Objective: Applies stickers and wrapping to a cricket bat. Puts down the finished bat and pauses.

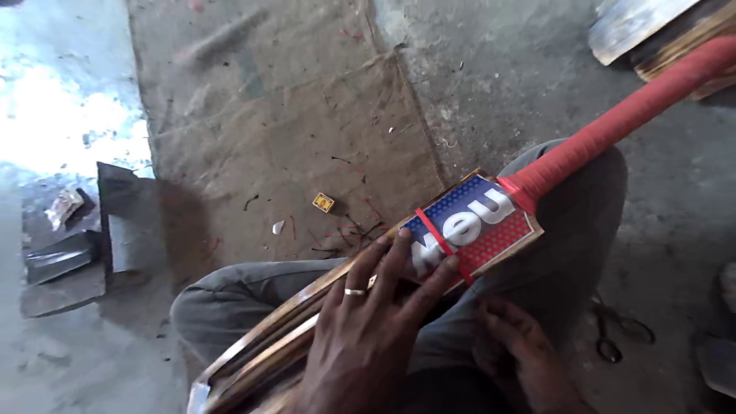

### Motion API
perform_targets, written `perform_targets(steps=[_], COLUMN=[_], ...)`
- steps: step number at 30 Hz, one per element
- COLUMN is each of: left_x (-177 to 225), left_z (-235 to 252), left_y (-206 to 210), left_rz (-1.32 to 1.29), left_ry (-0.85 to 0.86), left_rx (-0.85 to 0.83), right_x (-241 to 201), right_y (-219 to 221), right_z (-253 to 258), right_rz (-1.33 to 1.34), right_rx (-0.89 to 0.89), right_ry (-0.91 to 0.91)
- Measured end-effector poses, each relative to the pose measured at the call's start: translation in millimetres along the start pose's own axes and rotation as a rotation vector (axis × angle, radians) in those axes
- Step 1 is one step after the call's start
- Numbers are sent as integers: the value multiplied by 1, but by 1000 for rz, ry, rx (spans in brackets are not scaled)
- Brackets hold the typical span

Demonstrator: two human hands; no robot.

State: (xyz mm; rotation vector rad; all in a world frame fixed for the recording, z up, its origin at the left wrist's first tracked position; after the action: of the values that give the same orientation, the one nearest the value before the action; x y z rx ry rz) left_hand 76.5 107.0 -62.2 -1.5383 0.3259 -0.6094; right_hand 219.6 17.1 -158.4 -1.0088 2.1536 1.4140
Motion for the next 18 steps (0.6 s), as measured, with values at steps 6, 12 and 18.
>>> perform_targets(steps=[6, 12, 18], left_x=[-18, -53, -4], left_z=[5, 13, -12], left_y=[-1, -4, 32], left_rz=[-819, -540, 84], left_ry=[3, -166, -151], left_rx=[-403, -135, 62], right_x=[-27, -18, -10], right_y=[38, 33, 15], right_z=[13, 44, 24], right_rz=[-92, -161, -267], right_rx=[-89, 46, 131], right_ry=[-102, -17, 2])
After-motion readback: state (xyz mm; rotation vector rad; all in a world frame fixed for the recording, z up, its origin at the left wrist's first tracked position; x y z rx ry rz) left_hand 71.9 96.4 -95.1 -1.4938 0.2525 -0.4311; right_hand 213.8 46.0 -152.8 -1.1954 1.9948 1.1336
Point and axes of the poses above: each hand's wrist, its own z-axis towards the middle knuckle, its own y-axis out of the palm, x = y × z, the point moved 10 cm from there along z, towards the middle knuckle, and after that the axes turned 3 degrees about x, right-handed, at the moved point
